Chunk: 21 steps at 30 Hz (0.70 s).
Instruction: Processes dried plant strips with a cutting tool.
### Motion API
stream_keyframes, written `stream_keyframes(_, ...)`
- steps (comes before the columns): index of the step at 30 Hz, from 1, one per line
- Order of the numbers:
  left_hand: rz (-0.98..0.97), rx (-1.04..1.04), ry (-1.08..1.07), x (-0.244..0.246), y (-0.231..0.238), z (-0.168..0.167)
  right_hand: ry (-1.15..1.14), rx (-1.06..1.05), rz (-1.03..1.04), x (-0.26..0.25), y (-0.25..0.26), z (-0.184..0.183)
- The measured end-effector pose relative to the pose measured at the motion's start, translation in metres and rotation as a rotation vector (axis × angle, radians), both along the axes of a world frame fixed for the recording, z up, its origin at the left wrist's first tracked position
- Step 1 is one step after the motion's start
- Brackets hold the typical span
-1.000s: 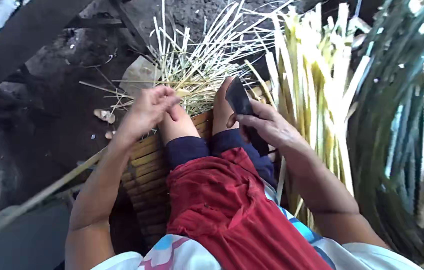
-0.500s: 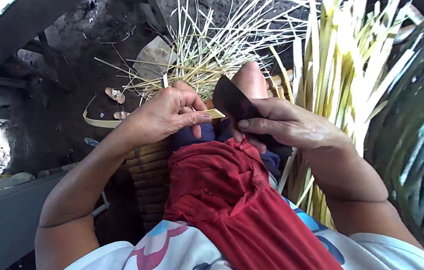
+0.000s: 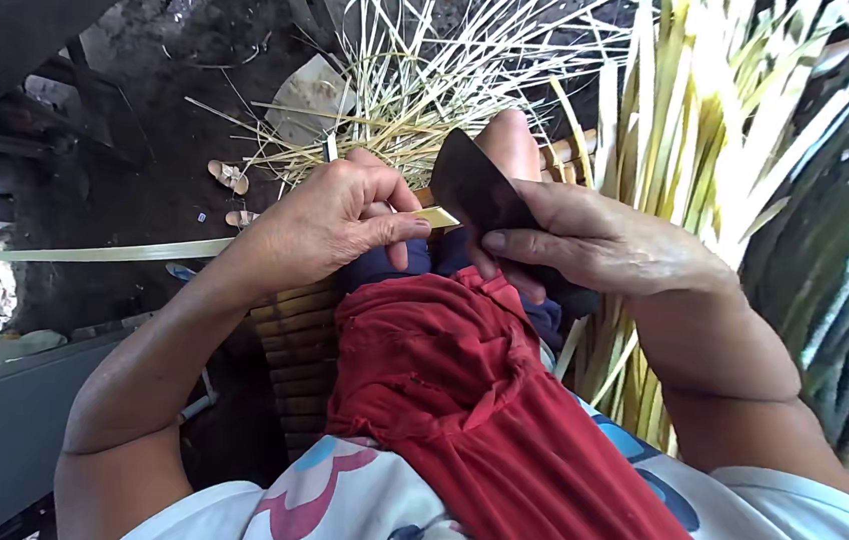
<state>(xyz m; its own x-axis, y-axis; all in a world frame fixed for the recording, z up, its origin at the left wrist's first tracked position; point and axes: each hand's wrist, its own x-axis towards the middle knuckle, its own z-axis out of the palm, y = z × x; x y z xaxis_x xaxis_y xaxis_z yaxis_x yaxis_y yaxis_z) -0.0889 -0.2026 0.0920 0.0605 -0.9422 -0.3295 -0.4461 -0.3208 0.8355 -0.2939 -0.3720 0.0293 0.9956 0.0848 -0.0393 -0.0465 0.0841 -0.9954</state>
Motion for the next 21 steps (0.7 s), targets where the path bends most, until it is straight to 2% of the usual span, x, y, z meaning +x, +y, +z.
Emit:
stream_keyframes(3, 0.014, 0.005, 0.055, 0.0, -0.001, 0.0, -0.022, -0.066, 0.015, 0.001, -0.004, 0.005)
stream_keyframes(8, 0.01, -0.035, 0.019, -0.004, 0.0, 0.001, -0.041, -0.141, 0.07, 0.001, -0.012, 0.011)
stream_keyframes(19, 0.039, -0.11, 0.065, -0.016, 0.001, 0.007, -0.036, -0.045, 0.07, -0.003, -0.01, 0.019)
stream_keyframes(21, 0.05, -0.112, 0.105, -0.02, 0.001, 0.006, -0.017, 0.043, 0.051, -0.004, -0.004, 0.017)
